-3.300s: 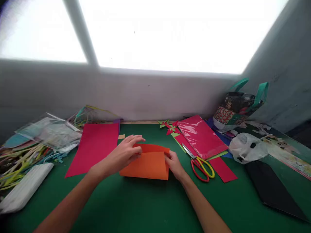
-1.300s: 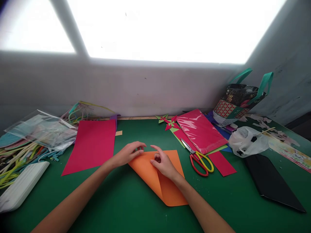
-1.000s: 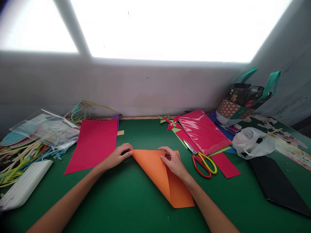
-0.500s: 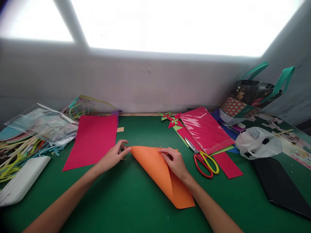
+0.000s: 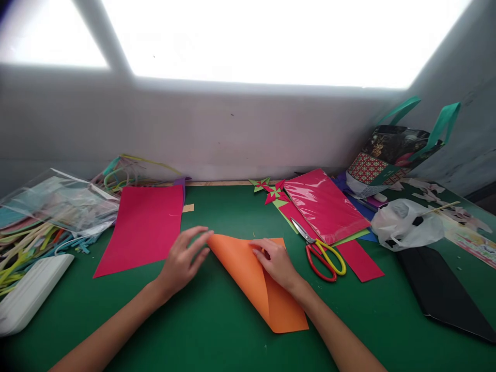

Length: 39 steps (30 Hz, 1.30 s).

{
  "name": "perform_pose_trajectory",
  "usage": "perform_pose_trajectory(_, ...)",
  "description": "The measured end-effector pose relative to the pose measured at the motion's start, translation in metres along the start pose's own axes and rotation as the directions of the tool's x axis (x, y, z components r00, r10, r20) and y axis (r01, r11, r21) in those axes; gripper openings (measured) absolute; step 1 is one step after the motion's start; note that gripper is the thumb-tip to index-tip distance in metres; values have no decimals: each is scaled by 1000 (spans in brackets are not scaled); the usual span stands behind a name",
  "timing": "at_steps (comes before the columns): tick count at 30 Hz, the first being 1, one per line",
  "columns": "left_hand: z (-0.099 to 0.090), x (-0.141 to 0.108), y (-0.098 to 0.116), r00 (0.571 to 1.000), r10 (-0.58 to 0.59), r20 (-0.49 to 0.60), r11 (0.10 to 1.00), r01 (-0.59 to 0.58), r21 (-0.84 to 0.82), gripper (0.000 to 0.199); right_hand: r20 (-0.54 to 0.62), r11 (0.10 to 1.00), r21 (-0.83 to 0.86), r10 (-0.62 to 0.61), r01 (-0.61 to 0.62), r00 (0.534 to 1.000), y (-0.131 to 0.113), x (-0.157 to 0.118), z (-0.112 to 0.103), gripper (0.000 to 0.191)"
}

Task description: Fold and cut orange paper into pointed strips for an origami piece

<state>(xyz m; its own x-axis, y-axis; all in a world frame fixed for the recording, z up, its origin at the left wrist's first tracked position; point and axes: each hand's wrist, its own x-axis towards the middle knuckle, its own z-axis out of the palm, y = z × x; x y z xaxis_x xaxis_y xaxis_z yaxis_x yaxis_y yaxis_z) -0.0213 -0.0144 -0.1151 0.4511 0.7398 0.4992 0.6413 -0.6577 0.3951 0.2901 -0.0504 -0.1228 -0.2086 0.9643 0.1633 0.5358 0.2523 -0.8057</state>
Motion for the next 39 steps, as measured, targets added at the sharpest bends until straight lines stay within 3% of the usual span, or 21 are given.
perform_pose_trajectory(2,1,-6,8,950,271,153,959,-281,43,48,34,1000,-17,-25,26,999,1,1,0,28)
perform_pose_trajectory(5,5,-9,20,855,405,324,894,-444,55,55,62,998,-37,-46,48,997,2,3,-2,27)
perform_pose_trajectory(9,5,-11,27,831,383,404,899,-436,44,58,84,995,-95,-20,28,996,3,5,-8,27)
perform_pose_trajectory(19,1,-23,30,815,351,462,915,-403,15,60,79,988,-157,16,-4,997,11,0,-3,27)
perform_pose_trajectory(28,-2,-33,40,839,286,462,911,-388,139,67,93,967,-243,-50,72,994,8,4,-3,26)
perform_pose_trajectory(39,-2,-42,48,872,258,416,905,-369,211,59,103,962,-243,-101,123,990,1,9,-2,25)
